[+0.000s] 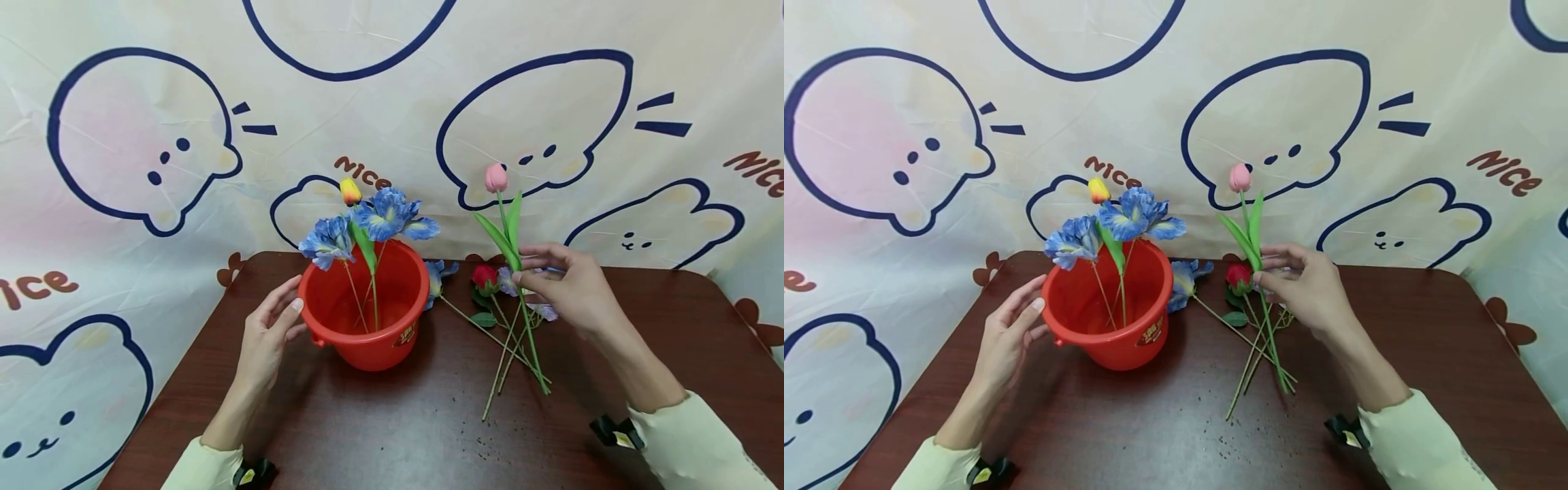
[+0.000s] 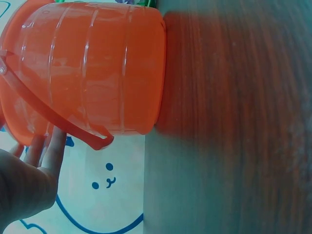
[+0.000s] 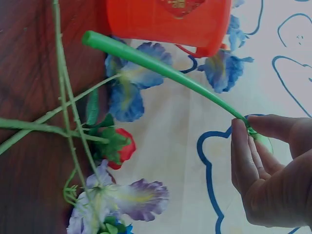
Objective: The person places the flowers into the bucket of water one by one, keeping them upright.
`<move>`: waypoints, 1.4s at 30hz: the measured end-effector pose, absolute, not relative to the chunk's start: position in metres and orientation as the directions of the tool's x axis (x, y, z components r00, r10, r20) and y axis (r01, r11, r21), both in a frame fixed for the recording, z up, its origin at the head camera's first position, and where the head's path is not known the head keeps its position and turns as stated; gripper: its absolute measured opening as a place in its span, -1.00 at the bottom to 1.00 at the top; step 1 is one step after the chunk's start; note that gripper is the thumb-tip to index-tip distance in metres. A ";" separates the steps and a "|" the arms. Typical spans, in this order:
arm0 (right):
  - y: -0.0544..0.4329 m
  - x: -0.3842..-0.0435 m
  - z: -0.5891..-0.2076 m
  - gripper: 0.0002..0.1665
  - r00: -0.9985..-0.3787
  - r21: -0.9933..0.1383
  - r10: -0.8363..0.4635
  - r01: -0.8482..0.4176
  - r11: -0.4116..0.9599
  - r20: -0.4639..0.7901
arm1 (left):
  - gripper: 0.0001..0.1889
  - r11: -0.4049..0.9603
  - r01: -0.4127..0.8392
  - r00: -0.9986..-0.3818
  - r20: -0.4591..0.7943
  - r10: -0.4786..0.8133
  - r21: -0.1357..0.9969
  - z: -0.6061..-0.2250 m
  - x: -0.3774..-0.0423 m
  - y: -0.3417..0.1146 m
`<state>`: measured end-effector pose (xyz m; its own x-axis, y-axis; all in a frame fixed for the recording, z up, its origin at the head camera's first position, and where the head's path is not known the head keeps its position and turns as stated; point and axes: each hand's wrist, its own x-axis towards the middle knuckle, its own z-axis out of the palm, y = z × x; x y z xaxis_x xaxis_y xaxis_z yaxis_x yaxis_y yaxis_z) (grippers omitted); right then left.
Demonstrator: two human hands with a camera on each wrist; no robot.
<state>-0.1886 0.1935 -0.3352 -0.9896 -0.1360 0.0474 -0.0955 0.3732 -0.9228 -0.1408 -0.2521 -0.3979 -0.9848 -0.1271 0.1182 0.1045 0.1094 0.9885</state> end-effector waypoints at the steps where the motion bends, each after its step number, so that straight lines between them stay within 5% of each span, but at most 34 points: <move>1: 0.193 -0.188 -0.334 -0.42 -0.989 -0.925 -0.136 -0.106 0.365 0.059 | -0.48 0.110 0.104 -0.985 0.118 -0.127 0.988 -0.398 -0.141 -0.252; 22: 0.156 -0.202 -0.302 -0.47 -0.958 -0.928 -0.184 -0.265 0.263 0.221 | -0.46 0.098 0.086 -0.987 0.098 -0.130 0.992 -0.398 -0.141 -0.252; 42: 0.072 -0.229 -0.262 -0.50 -0.903 -0.910 -0.360 -0.334 0.245 0.235 | -0.45 0.111 0.074 -0.987 0.089 -0.131 0.991 -0.397 -0.141 -0.251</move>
